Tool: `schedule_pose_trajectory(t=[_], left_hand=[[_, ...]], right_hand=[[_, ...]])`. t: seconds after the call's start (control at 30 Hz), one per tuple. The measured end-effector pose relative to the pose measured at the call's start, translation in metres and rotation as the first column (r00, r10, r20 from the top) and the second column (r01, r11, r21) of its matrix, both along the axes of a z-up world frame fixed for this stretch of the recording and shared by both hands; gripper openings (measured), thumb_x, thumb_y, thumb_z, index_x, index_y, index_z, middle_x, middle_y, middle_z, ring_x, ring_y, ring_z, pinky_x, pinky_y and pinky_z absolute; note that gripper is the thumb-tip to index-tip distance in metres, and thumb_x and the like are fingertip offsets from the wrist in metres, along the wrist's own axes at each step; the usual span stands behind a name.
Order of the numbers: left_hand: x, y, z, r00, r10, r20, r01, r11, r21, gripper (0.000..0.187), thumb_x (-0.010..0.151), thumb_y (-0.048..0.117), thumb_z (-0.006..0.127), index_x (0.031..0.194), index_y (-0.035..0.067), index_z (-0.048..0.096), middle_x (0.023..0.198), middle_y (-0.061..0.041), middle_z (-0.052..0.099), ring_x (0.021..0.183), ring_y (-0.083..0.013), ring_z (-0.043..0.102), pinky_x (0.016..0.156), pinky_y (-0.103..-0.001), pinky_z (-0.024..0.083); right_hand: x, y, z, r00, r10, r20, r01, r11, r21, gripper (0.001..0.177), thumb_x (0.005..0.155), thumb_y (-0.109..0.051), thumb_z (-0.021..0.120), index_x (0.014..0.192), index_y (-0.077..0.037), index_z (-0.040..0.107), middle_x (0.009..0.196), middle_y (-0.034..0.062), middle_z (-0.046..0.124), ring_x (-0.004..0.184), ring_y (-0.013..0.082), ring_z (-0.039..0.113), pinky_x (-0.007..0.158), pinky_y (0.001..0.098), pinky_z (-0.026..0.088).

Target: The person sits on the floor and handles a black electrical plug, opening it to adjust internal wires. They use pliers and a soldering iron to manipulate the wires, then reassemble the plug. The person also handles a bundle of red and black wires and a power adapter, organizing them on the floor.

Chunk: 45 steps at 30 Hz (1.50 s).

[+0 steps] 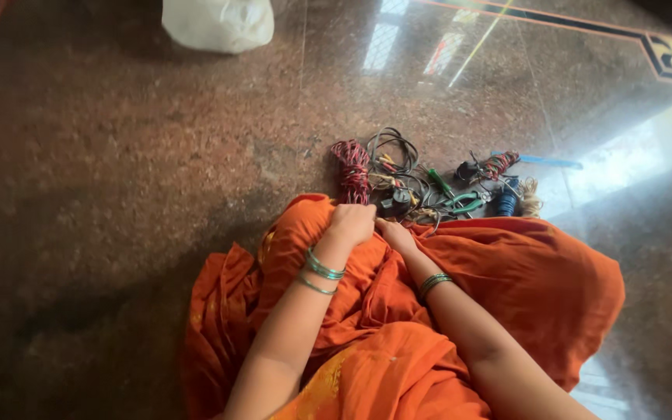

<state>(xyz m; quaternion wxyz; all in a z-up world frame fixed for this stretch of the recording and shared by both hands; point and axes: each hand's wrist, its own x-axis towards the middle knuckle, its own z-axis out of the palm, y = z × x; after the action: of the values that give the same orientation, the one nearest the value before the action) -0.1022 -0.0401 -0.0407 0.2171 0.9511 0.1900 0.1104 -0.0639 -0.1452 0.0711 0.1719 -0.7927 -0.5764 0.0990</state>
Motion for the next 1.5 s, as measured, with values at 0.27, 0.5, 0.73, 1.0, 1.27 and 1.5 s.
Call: schedule_pose_trajectory(t=[0.27,0.5,0.73,1.0,1.27,1.5], left_hand=[[-0.026,-0.011,0.043,0.997,0.021,-0.08,-0.019,0.999,0.028,0.022,0.095,0.03,0.061,0.099,0.01,0.066,0.093,-0.016,0.074,0.088,-0.0358,0.072,0.076,-0.051,0.055],[-0.041,0.009,0.07,0.98,0.123,0.156,-0.073,0.954,-0.289,0.021,0.1,0.025,0.059,0.106,0.008,0.071,0.101,-0.017,0.073,0.095,-0.0361,0.069,0.079,-0.046,0.055],[-0.066,0.126,0.028,0.878,0.4,0.263,-0.166,0.77,-0.616,0.022,0.098,0.02,0.061,0.115,0.008,0.069,0.103,-0.009,0.076,0.094,-0.0184,0.072,0.083,-0.033,0.056],[-0.11,0.169,-0.064,0.952,0.05,-0.303,-0.303,0.321,-0.897,0.025,0.098,0.013,0.062,0.121,0.005,0.066,0.108,-0.01,0.072,0.096,-0.0194,0.066,0.085,-0.035,0.054],[-0.174,0.142,-0.071,0.901,0.068,-0.429,-0.433,0.21,-0.876,0.021,0.102,0.017,0.062,0.118,0.004,0.064,0.107,-0.009,0.07,0.094,-0.0176,0.063,0.084,-0.034,0.053],[-0.214,0.129,-0.067,0.861,0.258,-0.437,-0.495,0.236,-0.836,0.021,0.106,0.021,0.062,0.116,0.002,0.063,0.106,-0.008,0.068,0.093,-0.016,0.061,0.083,-0.032,0.051]], right_hand=[[0.061,-0.031,-0.092,0.938,-0.089,-0.335,0.182,0.949,0.259,0.021,0.088,-0.022,0.069,0.1,-0.005,0.072,0.093,0.017,0.074,0.085,0.0337,0.073,0.076,0.0411,0.057],[0.09,-0.037,-0.142,0.82,-0.202,-0.536,0.352,0.916,0.193,0.019,0.094,-0.02,0.068,0.106,-0.005,0.072,0.097,0.0129,0.075,0.087,0.0238,0.073,0.078,0.0346,0.057],[0.117,-0.041,-0.071,0.702,-0.096,-0.706,0.395,0.877,0.274,0.017,0.099,-0.014,0.064,0.111,-0.005,0.072,0.102,0.0046,0.075,0.093,0.0128,0.069,0.084,0.0294,0.056],[0.174,-0.068,0.0,0.736,-0.067,-0.674,0.385,0.86,0.334,0.016,0.102,-0.013,0.061,0.111,-0.002,0.069,0.1,0.0028,0.075,0.091,0.0087,0.067,0.081,0.0269,0.055],[0.175,-0.066,-0.024,0.686,-0.139,-0.714,0.437,0.863,0.252,0.018,0.1,-0.015,0.062,0.109,-0.003,0.071,0.093,0.0041,0.075,0.086,0.0084,0.068,0.078,0.0268,0.056],[0.172,-0.063,-0.029,0.714,-0.192,-0.674,0.407,0.896,0.175,0.019,0.098,-0.018,0.064,0.111,-0.004,0.071,0.09,0.0063,0.075,0.08,0.0122,0.066,0.073,0.0303,0.055]])
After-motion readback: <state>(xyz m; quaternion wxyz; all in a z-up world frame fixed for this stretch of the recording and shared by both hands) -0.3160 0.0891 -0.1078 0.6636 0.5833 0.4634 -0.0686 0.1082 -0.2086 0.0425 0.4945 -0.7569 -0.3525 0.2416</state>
